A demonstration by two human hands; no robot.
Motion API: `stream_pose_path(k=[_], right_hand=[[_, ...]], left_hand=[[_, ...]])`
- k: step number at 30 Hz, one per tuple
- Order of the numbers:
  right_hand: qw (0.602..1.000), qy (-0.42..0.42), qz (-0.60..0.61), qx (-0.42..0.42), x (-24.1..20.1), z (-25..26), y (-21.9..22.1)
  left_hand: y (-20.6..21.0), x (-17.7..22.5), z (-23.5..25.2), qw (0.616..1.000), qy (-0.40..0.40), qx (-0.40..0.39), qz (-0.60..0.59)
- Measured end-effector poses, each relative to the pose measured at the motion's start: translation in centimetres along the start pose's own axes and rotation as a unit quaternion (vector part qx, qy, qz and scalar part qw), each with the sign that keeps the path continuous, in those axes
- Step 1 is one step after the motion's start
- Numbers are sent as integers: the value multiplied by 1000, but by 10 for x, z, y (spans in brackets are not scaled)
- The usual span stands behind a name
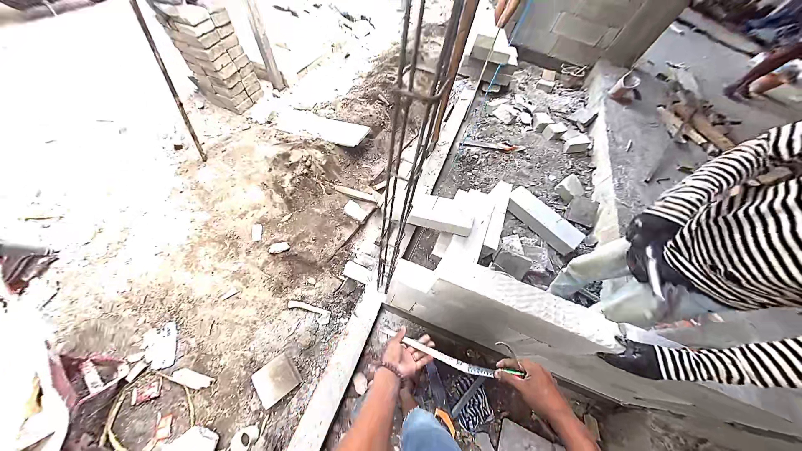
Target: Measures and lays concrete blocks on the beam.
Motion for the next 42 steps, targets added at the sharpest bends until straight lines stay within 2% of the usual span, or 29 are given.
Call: stream_pose_path(k=[2, 3, 5, 7, 10, 13, 21, 28, 34, 42], right_hand=[[999, 24, -20, -6, 8, 5, -11], [998, 49, -37, -11, 18, 4, -15], [992, 109, -64, -26, 44, 2, -16], [985, 156, -71, -34, 71, 1, -8], [980, 186, -60, -29, 100, -1, 14], [979, 197, -41, -21, 95, 1, 17], [982, 177, -49, 48, 44, 20, -27], [981, 155, -77, 92, 6, 31, -50], [978, 147, -76, 130, -5, 38, -59], [970, 170, -103, 142, 13, 66, -92]], left_hand=[[29, 19, 12, 990, 97, 29, -101], [36, 31, 16, 985, 135, 36, -100], [46, 63, 19, 977, 207, 47, -30], [52, 95, 14, 962, 255, 46, 88], [51, 120, 9, 930, 253, 29, 264], [42, 130, 3, 922, 234, 9, 308], [12, 137, -8, 926, 242, -44, 285], [-5, 147, -7, 939, 255, -19, 231], [18, 151, -6, 942, 286, 2, 173], [75, 144, 3, 940, 285, 21, 188]])
Point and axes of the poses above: each hand's wrist, its own z-axis towards the middle knuckle, its own y-axis out of the palm, x = y × z, the point moved 8 cm from there along z, towards the middle knuckle, and after that the axes turned 7 degrees about x, right-handed, at the moved point
